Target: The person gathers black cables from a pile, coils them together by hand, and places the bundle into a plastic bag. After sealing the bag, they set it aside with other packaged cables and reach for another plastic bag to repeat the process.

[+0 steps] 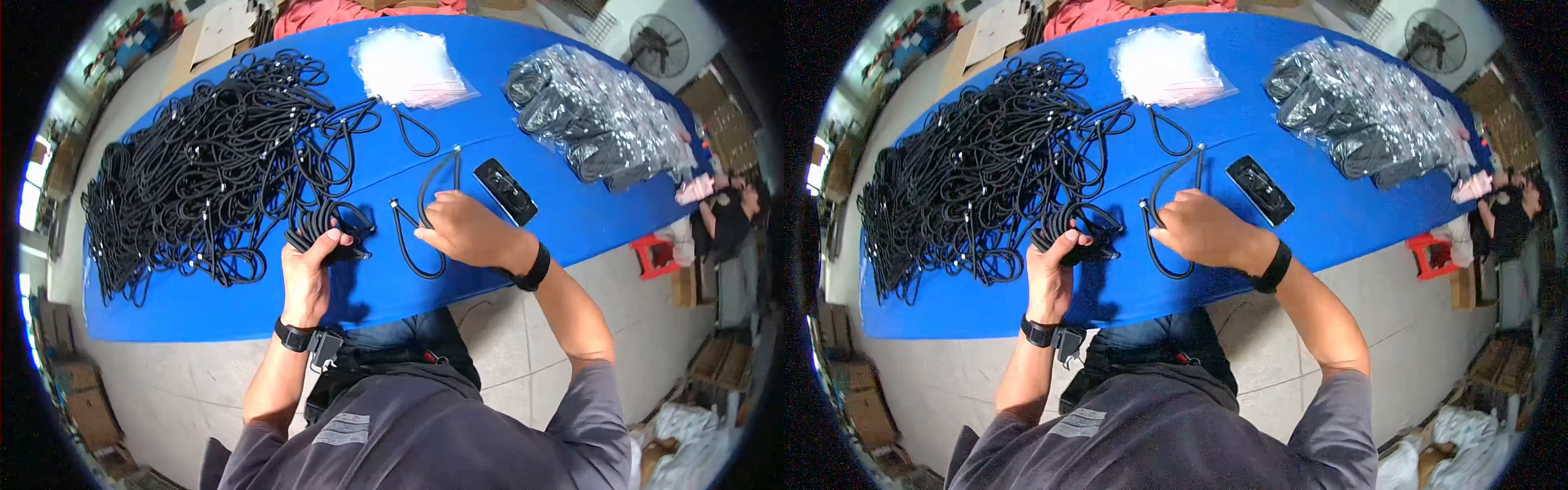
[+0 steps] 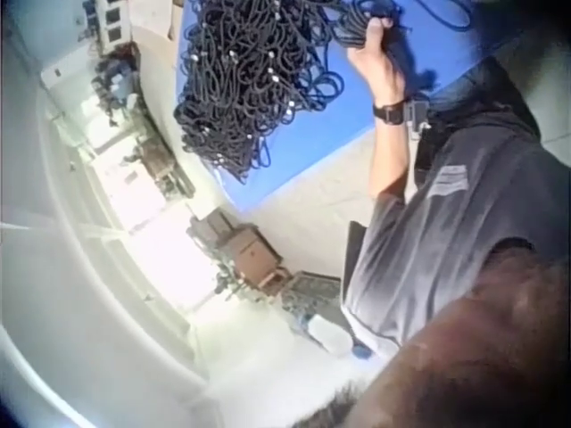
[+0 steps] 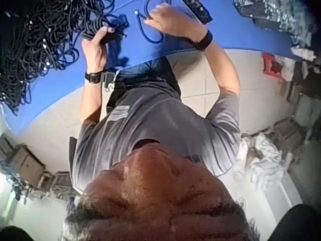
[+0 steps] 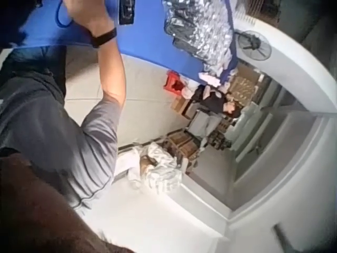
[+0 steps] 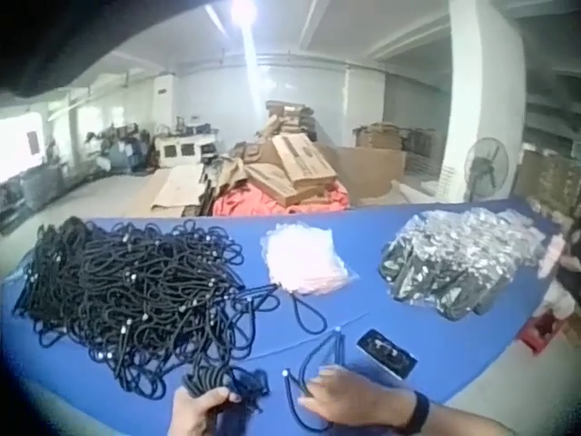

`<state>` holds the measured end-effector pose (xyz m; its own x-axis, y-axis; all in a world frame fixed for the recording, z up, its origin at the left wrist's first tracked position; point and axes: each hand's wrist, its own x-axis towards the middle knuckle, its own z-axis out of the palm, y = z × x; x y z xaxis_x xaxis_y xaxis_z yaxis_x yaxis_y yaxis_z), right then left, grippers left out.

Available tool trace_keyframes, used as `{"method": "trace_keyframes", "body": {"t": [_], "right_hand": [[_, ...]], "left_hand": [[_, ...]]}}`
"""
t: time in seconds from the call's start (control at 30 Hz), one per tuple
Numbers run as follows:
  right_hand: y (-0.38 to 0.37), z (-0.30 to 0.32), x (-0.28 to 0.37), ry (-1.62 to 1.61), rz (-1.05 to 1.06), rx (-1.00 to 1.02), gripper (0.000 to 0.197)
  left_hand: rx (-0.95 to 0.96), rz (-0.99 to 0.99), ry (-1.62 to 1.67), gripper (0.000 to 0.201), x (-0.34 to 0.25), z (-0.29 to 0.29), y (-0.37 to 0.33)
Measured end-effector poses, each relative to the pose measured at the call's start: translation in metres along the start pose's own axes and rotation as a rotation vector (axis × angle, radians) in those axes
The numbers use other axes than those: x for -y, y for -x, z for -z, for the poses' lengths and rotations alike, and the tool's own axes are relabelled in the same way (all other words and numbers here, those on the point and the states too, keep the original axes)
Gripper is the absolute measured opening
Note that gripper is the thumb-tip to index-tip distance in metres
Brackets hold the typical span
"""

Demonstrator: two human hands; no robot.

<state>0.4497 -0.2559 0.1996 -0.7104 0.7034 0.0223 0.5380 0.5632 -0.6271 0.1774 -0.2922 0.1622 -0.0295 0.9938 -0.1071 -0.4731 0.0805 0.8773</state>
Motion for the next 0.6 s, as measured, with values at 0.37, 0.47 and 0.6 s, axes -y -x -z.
{"method": "trace_keyframes", "body": {"t": [0.37, 0.47, 0.6], "right_hand": [[0.023, -0.108, -0.011, 0.427, 0.274, 0.013, 0.016], [0.020, -0.109, -0.001, 0.471, 0.224, 0.036, 0.016], [0.017, -0.094, 0.019, 0.318, 0.157, -0.260, 0.018]], "left_hand": [[-0.011, 0.081, 0.013, 0.023, -0.013, 0.047, 0.017], [-0.007, 0.076, 0.018, 0.022, -0.017, 0.048, 0.018], [0.064, 0.078, 0.051, 0.021, -0.027, 0.034, 0.015]]}}
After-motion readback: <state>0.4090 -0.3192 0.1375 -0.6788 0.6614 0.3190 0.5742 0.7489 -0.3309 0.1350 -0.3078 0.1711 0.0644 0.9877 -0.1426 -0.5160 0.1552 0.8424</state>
